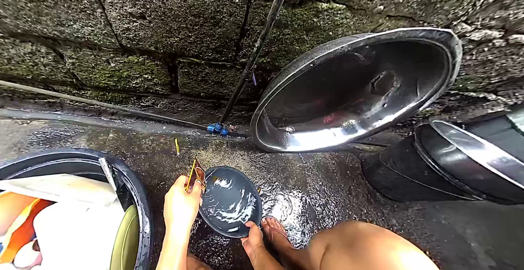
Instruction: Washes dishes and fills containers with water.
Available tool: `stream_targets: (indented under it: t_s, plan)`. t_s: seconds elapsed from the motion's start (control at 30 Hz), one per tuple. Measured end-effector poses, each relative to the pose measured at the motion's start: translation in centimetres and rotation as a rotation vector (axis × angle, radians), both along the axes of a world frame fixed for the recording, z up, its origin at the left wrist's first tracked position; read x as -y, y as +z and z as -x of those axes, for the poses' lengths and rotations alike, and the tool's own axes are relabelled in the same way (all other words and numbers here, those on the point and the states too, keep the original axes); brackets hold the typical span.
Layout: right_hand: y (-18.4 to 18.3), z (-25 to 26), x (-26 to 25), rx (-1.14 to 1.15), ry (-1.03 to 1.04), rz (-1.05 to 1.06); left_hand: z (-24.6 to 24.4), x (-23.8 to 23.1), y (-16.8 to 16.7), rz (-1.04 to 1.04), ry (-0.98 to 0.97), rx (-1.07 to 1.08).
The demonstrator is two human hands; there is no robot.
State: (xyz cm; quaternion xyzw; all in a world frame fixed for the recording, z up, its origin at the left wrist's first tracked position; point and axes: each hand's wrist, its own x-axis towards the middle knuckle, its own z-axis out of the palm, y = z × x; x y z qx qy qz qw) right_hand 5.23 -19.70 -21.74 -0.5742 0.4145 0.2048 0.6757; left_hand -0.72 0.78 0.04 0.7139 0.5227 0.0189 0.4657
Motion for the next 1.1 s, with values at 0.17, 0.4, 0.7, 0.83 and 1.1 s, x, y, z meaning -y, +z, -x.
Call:
stream_targets:
  t_s: [0.17,0.4,0.7,0.83,1.1]
  plan:
    - [-0.6,-1.3,0.5,-0.009,-0.006,-0.036,-0.3,0.2,-0.3,-0.012,0.001,0.016]
    - [-0.7,-4.3,0.0,0.009,-0.002,-0.091,-1.1,0.5,-0.1,0.020,-0.032,-0.006]
    - [1.2,-6.0,-1.5,-0.031,-0.020,-0.140,-2.0,1.0,0.0,0.005,-0.094,-0.025]
    - [1.7,-6.4,-1.7,-0.057,-0.040,-0.153,-2.3,1.2,0.0,0.009,-0.100,-0.019]
    - [2.3,-7.1,-2.3,-0.069,-0.122,-0.208,-2.5,1.4,-0.2,0.026,-0.120,-0.031]
